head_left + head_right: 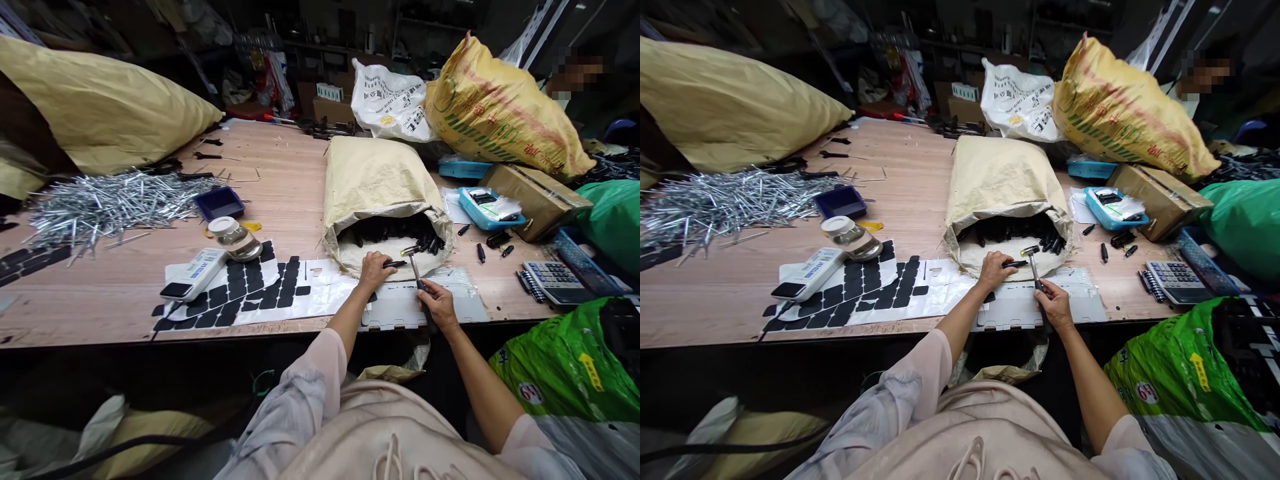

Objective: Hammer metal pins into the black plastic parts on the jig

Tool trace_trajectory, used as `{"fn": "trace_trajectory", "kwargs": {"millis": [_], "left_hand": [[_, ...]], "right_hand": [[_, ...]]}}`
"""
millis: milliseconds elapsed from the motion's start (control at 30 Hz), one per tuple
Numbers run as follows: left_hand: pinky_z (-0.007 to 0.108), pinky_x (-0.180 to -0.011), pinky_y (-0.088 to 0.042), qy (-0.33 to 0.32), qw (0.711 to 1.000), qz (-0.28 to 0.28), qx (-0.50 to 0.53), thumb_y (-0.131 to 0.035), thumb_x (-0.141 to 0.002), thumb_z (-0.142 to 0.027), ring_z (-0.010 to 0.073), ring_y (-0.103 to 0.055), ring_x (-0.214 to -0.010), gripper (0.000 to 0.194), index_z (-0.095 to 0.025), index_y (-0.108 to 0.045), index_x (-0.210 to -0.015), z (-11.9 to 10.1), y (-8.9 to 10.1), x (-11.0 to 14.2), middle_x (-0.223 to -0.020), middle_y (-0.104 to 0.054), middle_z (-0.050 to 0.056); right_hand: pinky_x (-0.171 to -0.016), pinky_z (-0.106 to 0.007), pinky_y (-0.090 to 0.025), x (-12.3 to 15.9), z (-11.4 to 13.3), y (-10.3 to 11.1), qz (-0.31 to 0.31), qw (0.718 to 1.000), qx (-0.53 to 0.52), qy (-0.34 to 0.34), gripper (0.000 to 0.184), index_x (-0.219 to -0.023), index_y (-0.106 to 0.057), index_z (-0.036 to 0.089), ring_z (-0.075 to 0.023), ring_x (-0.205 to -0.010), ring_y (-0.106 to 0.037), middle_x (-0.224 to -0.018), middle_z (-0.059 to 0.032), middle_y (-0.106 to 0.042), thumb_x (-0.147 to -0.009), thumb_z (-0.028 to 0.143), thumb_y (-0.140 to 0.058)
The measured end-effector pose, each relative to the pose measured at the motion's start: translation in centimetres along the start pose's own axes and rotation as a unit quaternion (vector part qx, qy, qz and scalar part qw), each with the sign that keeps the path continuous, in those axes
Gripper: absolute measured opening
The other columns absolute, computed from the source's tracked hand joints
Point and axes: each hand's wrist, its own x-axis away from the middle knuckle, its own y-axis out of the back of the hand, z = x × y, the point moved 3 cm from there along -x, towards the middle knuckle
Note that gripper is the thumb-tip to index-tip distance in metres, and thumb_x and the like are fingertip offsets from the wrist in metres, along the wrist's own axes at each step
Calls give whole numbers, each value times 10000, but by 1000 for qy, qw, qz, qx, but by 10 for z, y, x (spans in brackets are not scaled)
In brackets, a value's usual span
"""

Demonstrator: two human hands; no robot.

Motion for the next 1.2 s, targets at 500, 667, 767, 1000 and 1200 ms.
{"fn": "trace_trajectory", "kwargs": {"millis": [500, 667, 767, 1000, 1200], "left_hand": [[312, -762, -447, -242, 963, 117, -8, -424, -1025, -460, 167, -651, -759, 357, -191, -650, -1090, -30, 4, 201, -862, -720, 52], [310, -749, -473, -45, 970, 197, -134, -369, -1034, -455, 216, -713, -854, 386, -215, -644, -1158, -5, -20, 219, -946, -748, 85], [359, -786, -487, 83, 937, 267, -207, -450, -997, -428, 287, -718, -929, 364, -196, -671, -1169, 2, -20, 215, -988, -750, 137], [265, -671, -443, -11, 940, 341, 28, -640, -852, -501, 185, -666, -743, 308, -237, -763, -951, -52, 24, 164, -777, -734, 27], [334, -748, -475, 191, 977, -77, -52, -560, -925, -424, 247, -670, -857, 308, -158, -706, -974, -27, 81, 9, -931, -738, 132]], "right_hand": [[-433, -261, -432, -5, 3, 3, -26, 997, -75, -22, 500, -1058, -704, 116, -123, -441, -540, -655, -17, -690, -696, 453, -774], [-446, -275, -449, -4, 5, 2, -23, 998, -59, -14, 517, -1077, -707, 115, -127, -448, -534, -653, -20, -685, -699, 463, -767], [-443, -277, -453, -3, 5, 1, -22, 998, -59, -16, 518, -1071, -705, 116, -129, -446, -536, -656, -19, -684, -688, 457, -772], [-439, -270, -456, -3, 4, 0, -17, 999, -48, -16, 498, -1053, -696, 127, -128, -448, -549, -666, -20, -694, -687, 457, -769], [-452, -278, -463, -4, 5, -1, -19, 998, -54, -14, 511, -1055, -698, 128, -132, -448, -552, -653, -18, -691, -688, 475, -774]]}}
